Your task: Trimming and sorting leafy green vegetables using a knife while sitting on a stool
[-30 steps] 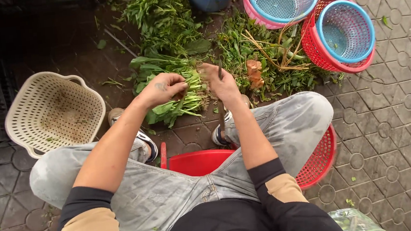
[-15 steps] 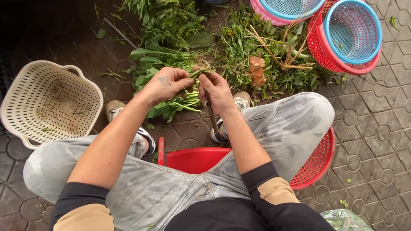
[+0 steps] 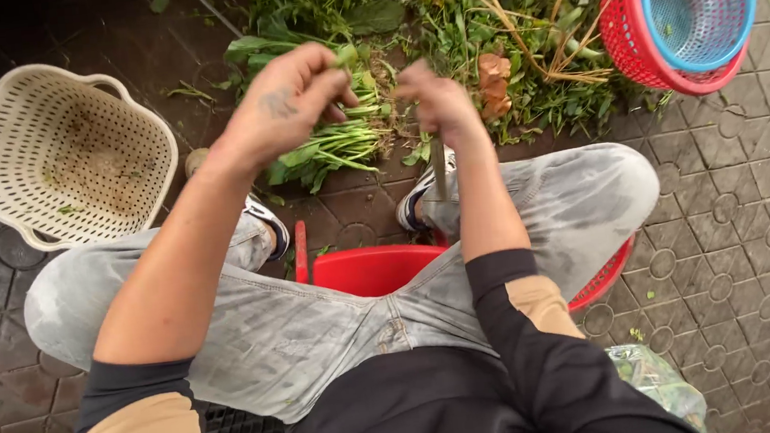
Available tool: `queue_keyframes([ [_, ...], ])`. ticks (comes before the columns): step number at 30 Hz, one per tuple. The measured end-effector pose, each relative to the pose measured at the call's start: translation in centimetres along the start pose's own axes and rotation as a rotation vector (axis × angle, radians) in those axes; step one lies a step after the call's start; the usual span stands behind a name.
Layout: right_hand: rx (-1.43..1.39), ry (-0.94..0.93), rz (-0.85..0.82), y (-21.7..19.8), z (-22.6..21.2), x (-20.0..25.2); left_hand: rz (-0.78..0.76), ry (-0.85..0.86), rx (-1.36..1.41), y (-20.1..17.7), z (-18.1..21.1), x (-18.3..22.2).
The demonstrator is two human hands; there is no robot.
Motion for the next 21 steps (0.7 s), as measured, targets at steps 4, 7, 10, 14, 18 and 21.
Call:
queue_keyframes([
  [4,1.261,-0.094,-0.296,8.0,14.8,-9.5,0.156,0.149,-0.011,-3.4,0.5,0.5],
  [7,1.613,-0.045,-0.098,9.9,23.1,-15.0,0.229,0.368,0.012,-5.4,1.7,1.4],
  [10,1.475,-0.061,-0.118,10.1,20.7,-12.3,0.338,0.333,-0.044,-7.0,1.8,2.2],
  [14,1.318,-0.149,-0.341,8.0,14.2,-9.2,0.350,0.438,-0.064,-6.8,1.7,1.9],
  [18,1.566,0.008,-0.496,10.0,11.6,-4.0,0.373,0.549,-0.055,-5.3,3.5,2.3],
  [21,1.789,0.015,-0.467,11.3,19.6,-8.2,0.416,0.573,-0.210,-5.3,3.3,2.7],
])
Point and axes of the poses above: each hand's wrist, its own x-axis away from the middle knuckle, its own y-axis out of the palm, z = x × y, the point moved 6 cm from there along -x, towards the middle knuckle, and after that the axes turned 1 degree about -y, right-handed, at the moved point
